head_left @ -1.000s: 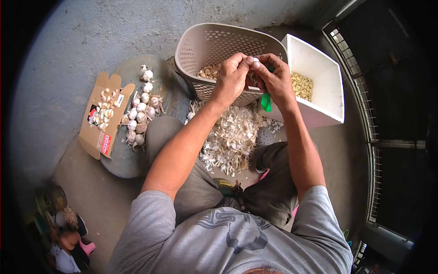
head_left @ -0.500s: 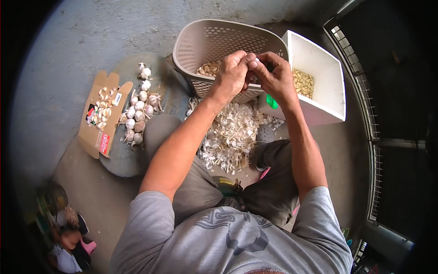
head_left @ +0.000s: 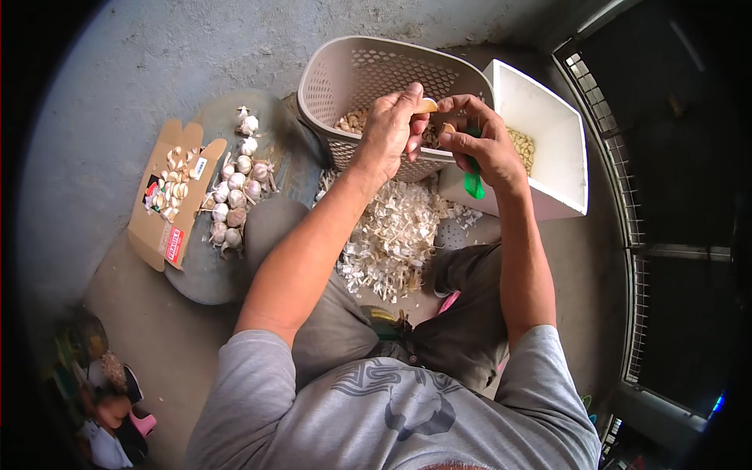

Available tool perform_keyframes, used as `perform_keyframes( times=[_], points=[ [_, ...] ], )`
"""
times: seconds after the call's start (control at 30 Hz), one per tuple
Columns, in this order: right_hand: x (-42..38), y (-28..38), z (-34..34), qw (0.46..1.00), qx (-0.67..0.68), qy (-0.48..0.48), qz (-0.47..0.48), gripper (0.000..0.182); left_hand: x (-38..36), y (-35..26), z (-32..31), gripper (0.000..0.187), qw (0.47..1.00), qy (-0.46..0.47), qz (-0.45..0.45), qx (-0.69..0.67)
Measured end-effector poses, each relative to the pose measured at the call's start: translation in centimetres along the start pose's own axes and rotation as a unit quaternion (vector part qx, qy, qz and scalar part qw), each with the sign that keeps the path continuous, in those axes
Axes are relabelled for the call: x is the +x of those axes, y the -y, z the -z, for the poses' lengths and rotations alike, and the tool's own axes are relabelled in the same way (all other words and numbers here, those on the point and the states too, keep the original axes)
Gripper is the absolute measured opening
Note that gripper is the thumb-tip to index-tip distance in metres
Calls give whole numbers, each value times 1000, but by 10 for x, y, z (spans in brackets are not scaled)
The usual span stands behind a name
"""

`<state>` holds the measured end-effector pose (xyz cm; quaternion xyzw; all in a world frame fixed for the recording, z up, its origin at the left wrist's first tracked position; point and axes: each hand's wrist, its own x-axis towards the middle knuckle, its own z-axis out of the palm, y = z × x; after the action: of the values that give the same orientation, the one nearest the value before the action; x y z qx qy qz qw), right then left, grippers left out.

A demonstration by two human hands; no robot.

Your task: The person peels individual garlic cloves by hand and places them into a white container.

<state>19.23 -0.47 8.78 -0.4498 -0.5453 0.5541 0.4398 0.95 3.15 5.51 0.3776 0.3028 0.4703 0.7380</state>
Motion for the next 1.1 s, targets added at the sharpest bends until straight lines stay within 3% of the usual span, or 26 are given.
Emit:
perform_keyframes(
  times=[0.23,0.33,0.43,0.47,0.57,0.67,0.7,0.73,0.77,0.8,0.83,0.87,0.93,0.97,1.03,1.1],
  points=[
    [-2,2,4,999,-11,36,-26,50,-1,-4,-3,50,995,8,-30,92],
    [0,3,7,999,-32,-10,-30,55,2,-2,1,45,980,-3,-71,184],
    [7,-6,2,982,-129,-135,34,58,13,12,8,36,924,-46,-158,345],
    [11,-19,14,963,-230,-124,70,62,18,17,11,33,892,-64,-192,404],
    [5,-5,6,967,-232,-104,20,61,36,32,25,31,840,-73,-274,462],
    [8,-14,2,993,-58,-106,1,60,31,22,11,35,903,-36,-257,343],
    [11,-20,0,993,16,-111,22,56,32,29,6,41,935,-29,-207,287],
    [17,-27,0,988,90,-116,43,53,21,26,-4,47,915,-28,-245,319],
    [22,-33,-2,977,165,-123,62,52,14,27,-9,50,967,78,-96,225],
    [22,-29,-7,962,227,-142,52,50,-3,31,-25,51,933,24,-159,323],
    [19,-22,-10,944,284,-165,41,49,-7,47,-30,51,914,43,-255,313],
    [17,-21,-7,938,319,-120,54,46,-15,46,-36,49,953,50,-169,245],
    [19,-31,-7,924,360,-122,42,44,-12,56,-38,46,956,30,-185,225],
    [18,-36,-4,915,379,-130,39,42,-2,64,-35,44,919,5,-285,274],
    [17,-35,-3,918,387,-78,23,34,1,55,-30,48,959,30,-194,204],
    [19,-37,-7,954,289,-71,32,32,3,60,-25,56,956,-9,-220,194]
  ],
)
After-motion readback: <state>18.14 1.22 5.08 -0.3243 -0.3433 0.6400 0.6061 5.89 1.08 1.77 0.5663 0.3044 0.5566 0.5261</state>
